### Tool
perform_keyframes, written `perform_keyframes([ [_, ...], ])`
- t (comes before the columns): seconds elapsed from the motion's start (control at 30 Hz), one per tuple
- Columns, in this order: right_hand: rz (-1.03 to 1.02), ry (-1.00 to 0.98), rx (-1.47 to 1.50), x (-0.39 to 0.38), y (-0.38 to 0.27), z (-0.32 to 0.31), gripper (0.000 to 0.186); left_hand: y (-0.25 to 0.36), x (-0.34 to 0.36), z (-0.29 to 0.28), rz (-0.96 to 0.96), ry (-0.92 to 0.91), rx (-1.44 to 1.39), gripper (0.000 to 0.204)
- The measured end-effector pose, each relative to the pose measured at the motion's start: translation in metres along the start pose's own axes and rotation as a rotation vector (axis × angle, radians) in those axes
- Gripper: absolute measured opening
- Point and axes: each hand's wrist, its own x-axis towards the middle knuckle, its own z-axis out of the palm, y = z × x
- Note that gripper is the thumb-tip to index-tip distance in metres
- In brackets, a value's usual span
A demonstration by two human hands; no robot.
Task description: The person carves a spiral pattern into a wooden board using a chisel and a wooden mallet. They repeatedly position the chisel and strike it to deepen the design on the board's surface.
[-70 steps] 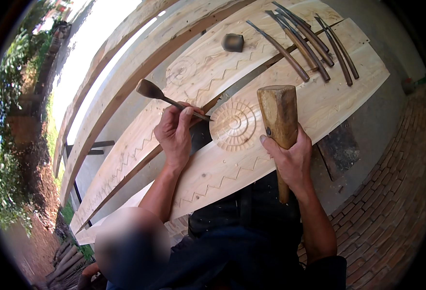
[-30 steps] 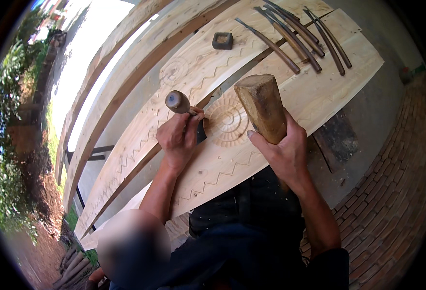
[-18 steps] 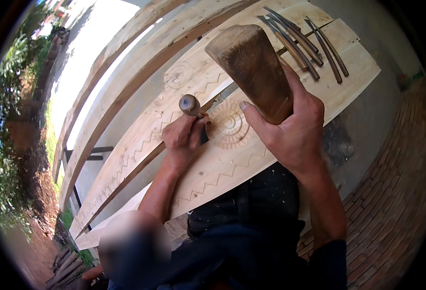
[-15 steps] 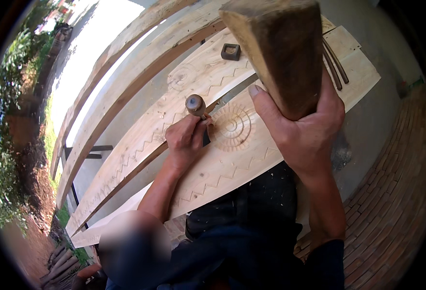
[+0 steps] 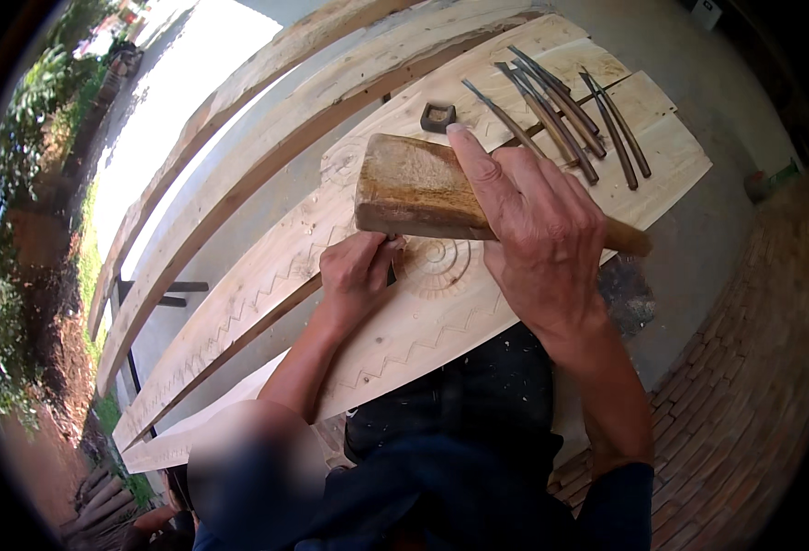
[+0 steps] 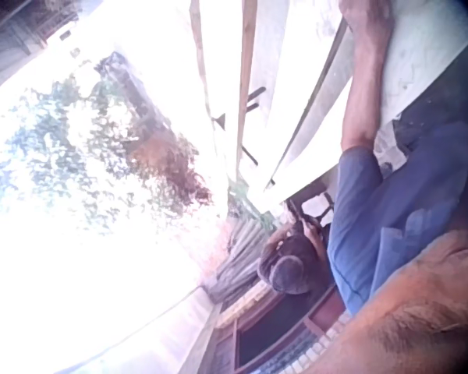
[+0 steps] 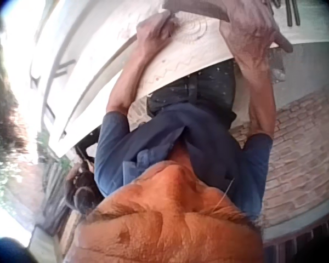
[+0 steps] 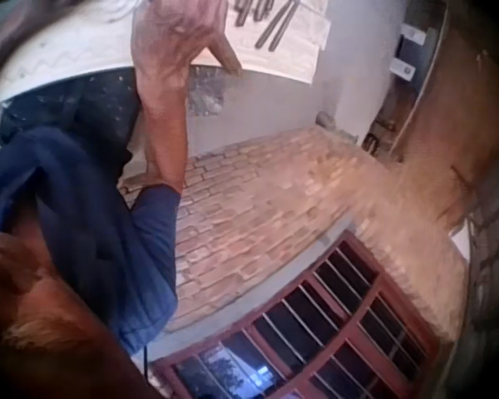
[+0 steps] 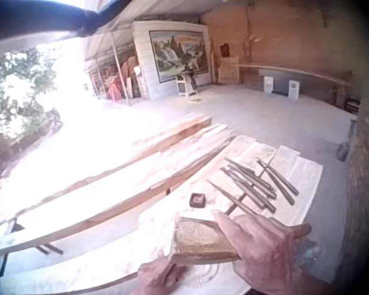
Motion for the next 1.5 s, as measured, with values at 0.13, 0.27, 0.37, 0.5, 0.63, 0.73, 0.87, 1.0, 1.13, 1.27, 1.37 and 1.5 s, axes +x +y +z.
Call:
perform_keyframes([
  [0.13,0.015,0.28,0.264,0.006,0.005,-0.002,0.091,0.007,0.006,-0.001,-0.031,-0.016,-0.011,0.031],
  [0.27,0.14,0.112,0.217,-0.007,-0.005,0.004,0.083,0.001,0.004,0.001,-0.018,-0.016,0.004,0.031],
  [0.37,0.123,0.027,0.117,-0.011,0.0,0.006,0.079,0.002,0.002,-0.003,-0.014,-0.021,-0.005,0.023],
  [0.5,0.366,0.146,0.443,-0.042,0.004,0.022,0.067,0.018,0.004,-0.018,-0.274,0.179,-0.072,0.003],
  [0.63,0.723,-0.118,0.76,-0.073,0.006,0.031,0.051,0.006,-0.007,-0.023,-0.44,0.339,-0.362,0.011],
  [0.73,0.808,-0.204,0.836,-0.088,0.01,0.046,0.046,0.004,-0.026,-0.016,-0.451,0.17,-0.253,0.009],
  [0.87,0.892,-0.27,0.875,-0.1,0.015,0.054,0.044,0.009,-0.018,-0.009,-0.5,0.181,-0.346,0.008],
  [1.0,0.925,-0.296,0.883,-0.098,0.016,0.054,0.045,0.006,-0.022,-0.005,-0.474,0.126,-0.336,0.009],
  [1.13,0.917,-0.284,0.868,-0.099,0.015,0.055,0.045,0.005,-0.023,-0.005,-0.447,0.097,-0.311,0.009],
  [1.27,0.913,-0.299,0.864,-0.099,0.016,0.054,0.044,0.007,-0.023,-0.006,-0.458,0.081,-0.294,0.01],
  [1.37,0.918,-0.299,0.865,-0.098,0.016,0.054,0.044,0.005,-0.024,-0.006,-0.46,0.081,-0.295,0.01],
  [1.5,0.923,-0.299,0.868,-0.098,0.015,0.054,0.044,0.006,-0.022,-0.007,-0.435,0.084,-0.264,0.01],
])
